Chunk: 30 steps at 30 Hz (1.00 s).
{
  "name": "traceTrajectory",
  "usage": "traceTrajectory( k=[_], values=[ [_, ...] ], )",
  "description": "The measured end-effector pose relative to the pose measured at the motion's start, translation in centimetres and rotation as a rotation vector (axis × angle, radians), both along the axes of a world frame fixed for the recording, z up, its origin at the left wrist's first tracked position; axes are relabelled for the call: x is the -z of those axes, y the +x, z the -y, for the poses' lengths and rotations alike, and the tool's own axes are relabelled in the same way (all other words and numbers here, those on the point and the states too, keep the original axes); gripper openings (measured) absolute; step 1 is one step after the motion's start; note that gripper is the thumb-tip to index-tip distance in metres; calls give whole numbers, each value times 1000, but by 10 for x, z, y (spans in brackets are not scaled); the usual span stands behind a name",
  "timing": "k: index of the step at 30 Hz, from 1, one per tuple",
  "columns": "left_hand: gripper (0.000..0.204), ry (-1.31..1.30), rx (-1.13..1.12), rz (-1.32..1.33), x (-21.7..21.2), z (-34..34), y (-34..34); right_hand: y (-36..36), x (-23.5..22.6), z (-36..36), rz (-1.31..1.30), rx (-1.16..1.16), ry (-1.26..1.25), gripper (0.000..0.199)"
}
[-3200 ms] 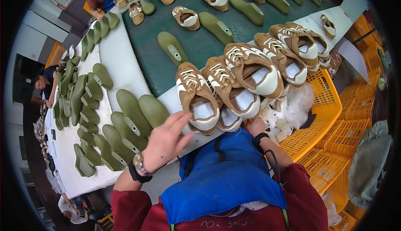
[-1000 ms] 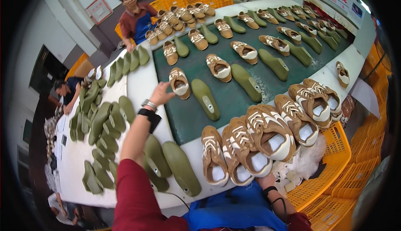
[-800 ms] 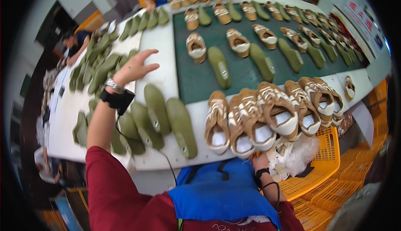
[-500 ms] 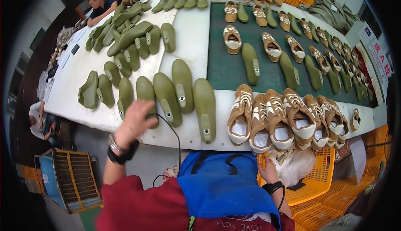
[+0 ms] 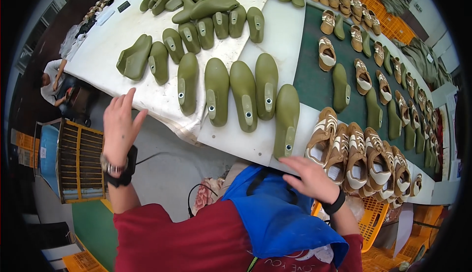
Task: The recorder is assembling shoe components, specifically fitting shoe uppers onto lasts and organizing completed units on a conveyor belt and in bins.
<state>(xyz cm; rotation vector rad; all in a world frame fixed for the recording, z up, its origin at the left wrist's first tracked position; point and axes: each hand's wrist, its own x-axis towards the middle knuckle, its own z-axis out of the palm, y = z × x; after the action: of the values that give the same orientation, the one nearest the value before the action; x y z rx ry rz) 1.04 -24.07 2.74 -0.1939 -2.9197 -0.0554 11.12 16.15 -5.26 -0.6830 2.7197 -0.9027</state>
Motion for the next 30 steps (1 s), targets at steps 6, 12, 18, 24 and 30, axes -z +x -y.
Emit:
traceTrajectory(
  k=[6,12,18,24,30],
  values=[
    [73,694,205,229,133,-6,-109,-49,25,12,-221,323,306,61],
    [61,1056,-56,243,187,-57,-147,-60,75,20,-187,599,121,64],
    [60,1092,-57,298,176,-70,-142,-77,75,18,-203,623,86,59],
    [43,1364,-124,397,180,-17,-129,-70,77,18,-169,658,55,55],
    [39,2075,-273,583,154,-13,-133,-69,76,15,-143,670,46,53]
  ],
)
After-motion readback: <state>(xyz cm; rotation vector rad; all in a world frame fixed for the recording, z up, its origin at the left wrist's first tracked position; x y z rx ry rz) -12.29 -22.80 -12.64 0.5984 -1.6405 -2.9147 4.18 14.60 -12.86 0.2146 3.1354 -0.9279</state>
